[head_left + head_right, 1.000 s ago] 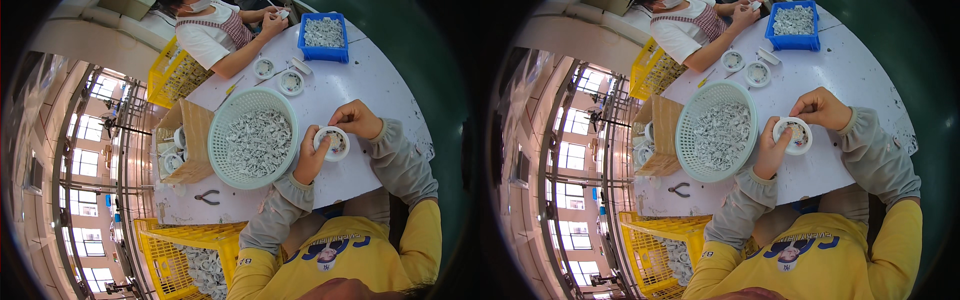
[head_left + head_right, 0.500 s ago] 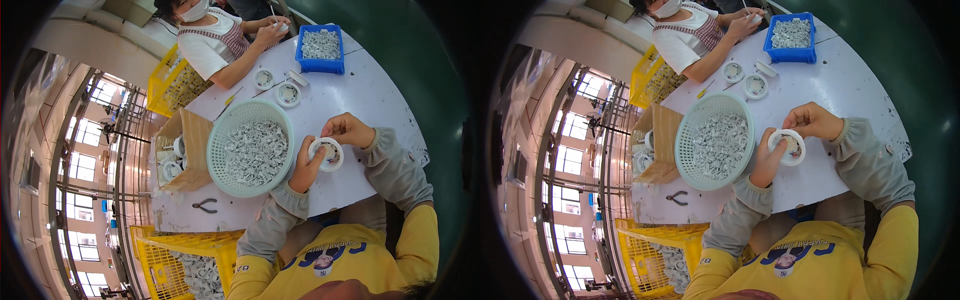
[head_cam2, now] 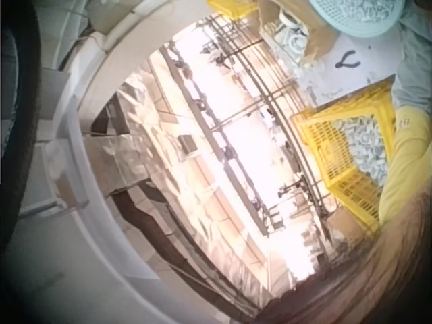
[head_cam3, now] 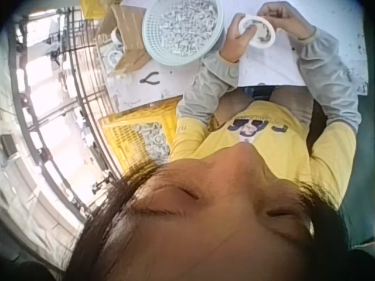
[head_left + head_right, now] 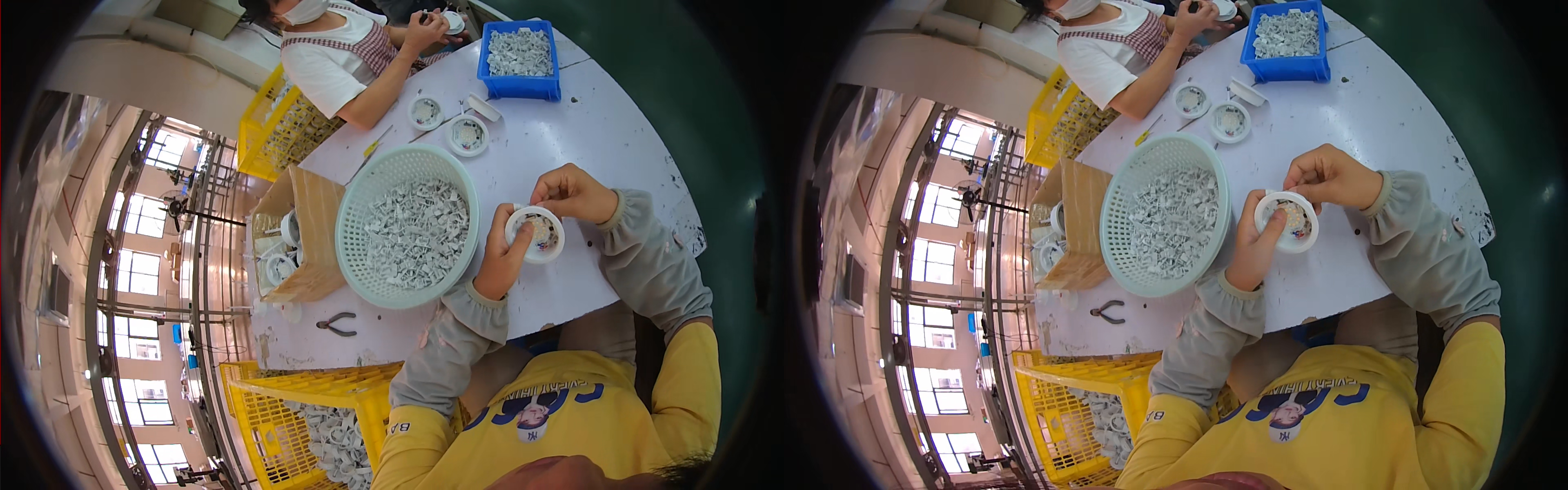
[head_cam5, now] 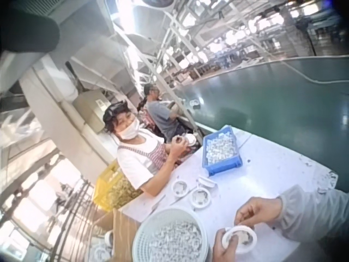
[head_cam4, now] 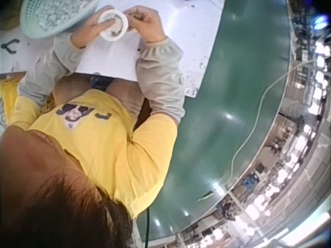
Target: The person assembles lamp fixtures by picking small plastic clips from a basket and inserting them into circular lamp housings by hand.
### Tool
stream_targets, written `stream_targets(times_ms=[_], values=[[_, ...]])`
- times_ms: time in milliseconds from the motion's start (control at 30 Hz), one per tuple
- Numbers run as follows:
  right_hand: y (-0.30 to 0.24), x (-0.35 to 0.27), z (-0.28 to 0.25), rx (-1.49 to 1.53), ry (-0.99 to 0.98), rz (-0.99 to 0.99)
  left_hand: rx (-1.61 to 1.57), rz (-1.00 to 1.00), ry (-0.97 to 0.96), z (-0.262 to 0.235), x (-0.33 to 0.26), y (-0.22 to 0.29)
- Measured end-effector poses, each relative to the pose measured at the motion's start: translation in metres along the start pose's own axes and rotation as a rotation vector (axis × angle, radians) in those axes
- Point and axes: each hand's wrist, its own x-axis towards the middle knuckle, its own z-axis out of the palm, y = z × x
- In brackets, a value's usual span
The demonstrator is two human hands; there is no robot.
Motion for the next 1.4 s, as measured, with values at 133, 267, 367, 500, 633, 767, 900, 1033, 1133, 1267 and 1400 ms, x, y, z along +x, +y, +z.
stream_targets(times_ms=[133,267,367,500,633,767,900,1033,1133,1267,1400], values=[[0.003,0.002,-0.002,-0.036,0.002,0.043,0.053,-0.015,0.006,-0.003,0.0,-0.003],[0.005,-0.001,0.002,-0.011,0.023,0.045,0.018,-0.032,-0.02,-0.001,-0.004,0.0],[0.003,0.0,-0.001,-0.051,0.001,0.056,0.045,-0.021,-0.042,-0.002,-0.001,0.001],[0.003,0.0,-0.001,-0.046,-0.014,0.056,0.055,0.002,-0.05,-0.001,-0.003,0.0],[0.005,-0.001,-0.003,0.01,-0.082,0.084,0.084,0.011,-0.031,0.001,-0.003,-0.001],[0.002,0.0,0.001,-0.003,-0.118,0.064,0.009,0.009,-0.01,-0.004,0.0,-0.008],[-0.001,-0.002,0.002,-0.037,-0.125,0.04,-0.021,-0.018,-0.01,-0.003,-0.001,-0.008],[-0.003,-0.003,0.002,-0.094,-0.125,0.031,-0.028,-0.01,-0.043,-0.002,-0.001,-0.005],[-0.002,-0.003,0.0,0.004,-0.143,0.087,0.01,-0.012,-0.065,-0.004,-0.001,-0.002],[0.0,-0.003,0.004,-0.117,-0.098,-0.03,-0.009,-0.055,-0.059,-0.002,-0.003,0.003],[-0.002,-0.004,0.007,-0.08,-0.088,-0.017,0.041,0.028,-0.065,-0.003,-0.001,-0.001]])
